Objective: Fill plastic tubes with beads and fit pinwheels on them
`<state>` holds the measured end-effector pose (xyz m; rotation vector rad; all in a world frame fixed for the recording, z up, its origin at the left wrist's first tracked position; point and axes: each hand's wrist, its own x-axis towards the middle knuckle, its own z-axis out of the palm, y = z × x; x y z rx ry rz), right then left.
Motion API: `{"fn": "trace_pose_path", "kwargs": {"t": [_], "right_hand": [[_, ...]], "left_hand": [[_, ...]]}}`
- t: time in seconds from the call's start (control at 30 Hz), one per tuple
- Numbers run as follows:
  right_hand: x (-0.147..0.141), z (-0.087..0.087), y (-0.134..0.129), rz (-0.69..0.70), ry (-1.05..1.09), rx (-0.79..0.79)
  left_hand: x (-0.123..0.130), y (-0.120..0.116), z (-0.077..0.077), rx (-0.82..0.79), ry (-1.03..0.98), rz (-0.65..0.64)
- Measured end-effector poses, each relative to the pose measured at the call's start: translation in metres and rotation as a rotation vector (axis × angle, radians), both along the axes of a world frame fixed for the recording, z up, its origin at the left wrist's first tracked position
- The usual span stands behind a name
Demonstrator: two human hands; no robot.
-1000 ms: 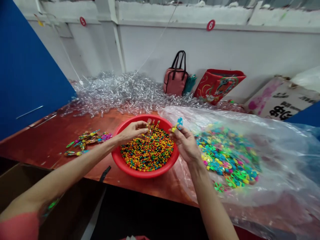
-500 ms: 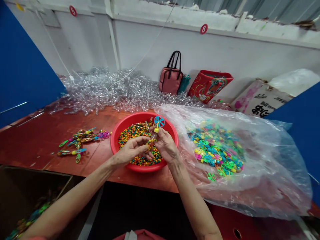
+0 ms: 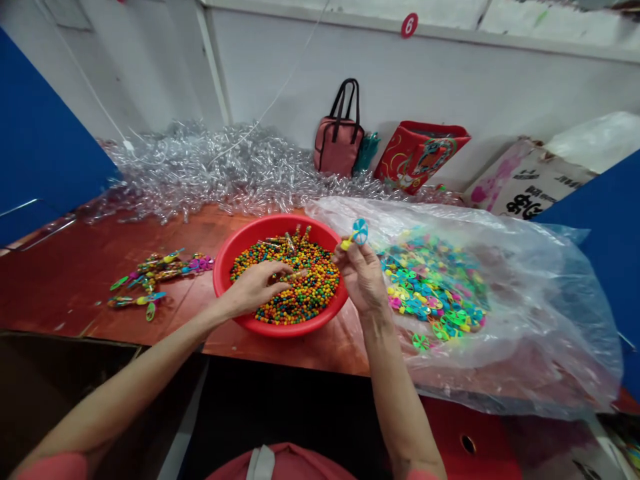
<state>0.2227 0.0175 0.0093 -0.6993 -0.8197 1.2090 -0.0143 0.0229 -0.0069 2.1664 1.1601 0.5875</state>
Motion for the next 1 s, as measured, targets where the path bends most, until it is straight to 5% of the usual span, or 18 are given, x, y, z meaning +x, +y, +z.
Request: {"fn": "trace_pose_path", "kwargs": {"t": [0.07, 0.17, 0.3, 0.47, 1.0], "right_hand": [[0.011, 0.002, -0.002, -0.01, -0.001, -0.009], [0.019, -0.002, -0.007, 0.001, -0.019, -0.045], [0.019, -0.01, -0.008, 0.04, -0.056, -0.117], [0.011, -0.02, 0.001, 0.085, -0.087, -0.126], [-0.032, -0.018, -0.004, 0.246, -0.103, -0.188]], "left_hand": [[0.007, 0.008, -0.005, 0.044, 0.287, -0.113], [0.028, 0.017, -0.012, -0.002, 0.375, -0.257], [0.043, 0.026, -0.008, -0.325, 0.008, -0.24], [0.028, 0.018, 0.007, -0.674, -0.618, -0.228], [0.019, -0.011, 0.01, -0.702, -0.714, -0.211]]}}
